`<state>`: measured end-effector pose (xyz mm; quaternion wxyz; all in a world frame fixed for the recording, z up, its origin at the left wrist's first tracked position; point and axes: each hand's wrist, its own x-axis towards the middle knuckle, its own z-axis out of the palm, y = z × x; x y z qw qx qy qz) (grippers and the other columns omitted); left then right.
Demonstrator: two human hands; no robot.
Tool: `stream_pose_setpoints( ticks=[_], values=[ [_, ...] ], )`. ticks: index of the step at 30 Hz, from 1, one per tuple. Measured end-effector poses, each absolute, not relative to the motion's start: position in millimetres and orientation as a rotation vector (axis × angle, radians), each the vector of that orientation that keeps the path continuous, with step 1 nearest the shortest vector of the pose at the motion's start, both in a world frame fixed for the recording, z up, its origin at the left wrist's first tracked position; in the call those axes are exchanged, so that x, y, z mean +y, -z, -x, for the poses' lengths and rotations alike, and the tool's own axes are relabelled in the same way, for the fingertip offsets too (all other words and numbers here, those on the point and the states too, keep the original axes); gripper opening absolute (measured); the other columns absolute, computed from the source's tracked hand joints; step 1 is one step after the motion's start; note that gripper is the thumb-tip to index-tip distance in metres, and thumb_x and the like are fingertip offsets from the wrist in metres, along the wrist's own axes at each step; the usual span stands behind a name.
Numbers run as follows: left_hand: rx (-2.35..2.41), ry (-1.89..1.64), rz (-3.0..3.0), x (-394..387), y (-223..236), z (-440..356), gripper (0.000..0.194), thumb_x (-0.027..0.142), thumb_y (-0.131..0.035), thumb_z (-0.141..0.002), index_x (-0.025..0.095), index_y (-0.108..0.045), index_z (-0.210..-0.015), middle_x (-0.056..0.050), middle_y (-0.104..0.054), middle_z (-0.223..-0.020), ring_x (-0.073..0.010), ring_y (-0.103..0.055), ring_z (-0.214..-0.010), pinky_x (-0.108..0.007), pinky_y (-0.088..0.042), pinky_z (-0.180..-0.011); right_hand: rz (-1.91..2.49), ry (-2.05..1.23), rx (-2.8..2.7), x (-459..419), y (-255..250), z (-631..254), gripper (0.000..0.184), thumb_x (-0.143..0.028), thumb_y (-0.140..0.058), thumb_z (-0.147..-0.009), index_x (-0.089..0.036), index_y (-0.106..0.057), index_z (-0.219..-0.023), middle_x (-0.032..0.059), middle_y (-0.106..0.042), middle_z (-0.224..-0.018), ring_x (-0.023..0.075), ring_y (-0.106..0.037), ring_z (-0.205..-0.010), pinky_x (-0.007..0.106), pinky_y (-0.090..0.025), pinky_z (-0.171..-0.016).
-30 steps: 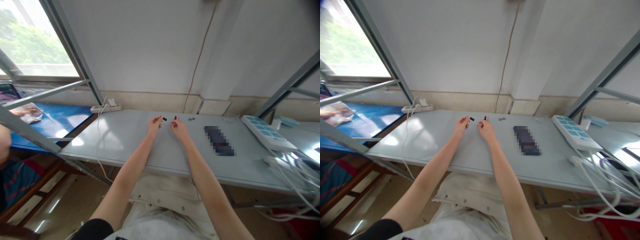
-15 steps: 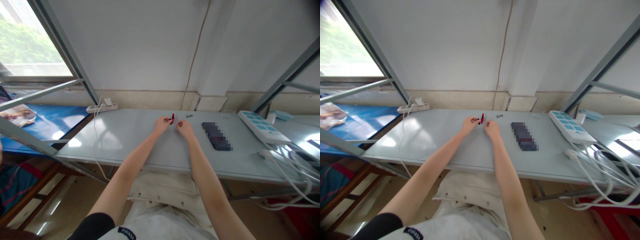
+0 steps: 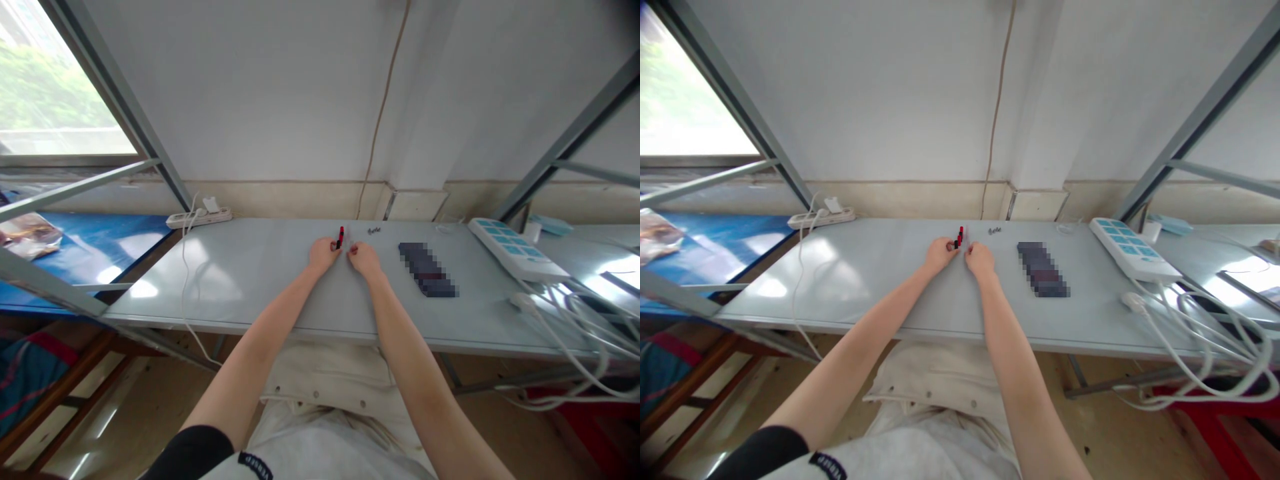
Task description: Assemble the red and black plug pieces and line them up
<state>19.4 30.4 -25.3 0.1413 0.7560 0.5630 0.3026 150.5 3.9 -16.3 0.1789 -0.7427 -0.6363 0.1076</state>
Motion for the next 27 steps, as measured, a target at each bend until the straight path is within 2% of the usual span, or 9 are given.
stream_pose_setpoints(
  ticks=[4, 10, 14, 19, 27],
  values=[
    [1.521, -1.066, -2.292, 21.1, 19.0, -15.1, 0.035, 0.028, -0.057, -0.072, 0.019, -0.055, -0.105, -0.005, -0.059, -0.085, -0.0169, -0.052, -0.087, -0.028, -0.038, -0.08, 2.137, -0.258, -1.837, 0.1, 13.2, -148.8, 0.021, -0.025, -0.045, -0.079, -0.015, -0.057, -0.094, 0.0111, -0.062, -0.095, 0.0211, -0.057, -0.091, 0.027, -0.041, -0.072],
    [1.392, -1.057, -2.396, 17.7, 14.3, -10.5, 0.019, 0.021, -0.05, -0.077, 0.02, -0.061, -0.092, -0.007, -0.058, -0.086, -0.0179, -0.05, -0.086, -0.03, -0.036, -0.081, 2.149, -0.22, -1.862, -7.2, 7.5, -144.3, 0.026, -0.018, -0.037, -0.081, -0.011, -0.05, -0.103, 0.016, -0.061, -0.092, 0.0231, -0.059, -0.087, 0.029, -0.041, -0.068],
    [1.444, -1.192, -2.222, 19.6, 8.6, -3.7, 0.014, 0.023, -0.052, -0.076, 0.019, -0.061, -0.085, -0.005, -0.059, -0.086, -0.0158, -0.051, -0.08, -0.029, -0.037, -0.078, 2.137, -0.219, -1.825, -9.9, 0.9, -140.8, 0.024, -0.025, -0.039, -0.083, -0.012, -0.05, -0.101, 0.0144, -0.062, -0.09, 0.0223, -0.059, -0.086, 0.029, -0.041, -0.068],
    [1.376, -1.533, -1.926, 17.2, 2.3, 7.1, 0.018, 0.033, -0.054, -0.074, 0.02, -0.059, -0.085, -0.004, -0.06, -0.085, -0.0122, -0.05, -0.071, -0.026, -0.038, -0.074, 2.122, -0.158, -1.837, -12.1, -6.6, -133.4, 0.022, -0.03, -0.045, -0.08, -0.016, -0.054, -0.094, 0.0109, -0.063, -0.086, 0.021, -0.059, -0.085, 0.027, -0.04, -0.066],
    [1.358, -1.599, -1.66, 5.3, -0.2, 9.9, 0.019, 0.033, -0.056, -0.071, 0.018, -0.06, -0.081, -0.003, -0.062, -0.081, -0.0103, -0.051, -0.067, -0.024, -0.037, -0.067, 1.996, -0.075, -1.928, -12.4, -4.4, -127.0, 0.02, -0.031, -0.045, -0.08, -0.018, -0.054, -0.094, 0.0065, -0.063, -0.084, 0.0182, -0.059, -0.081, 0.024, -0.038, -0.063]
  ],
)
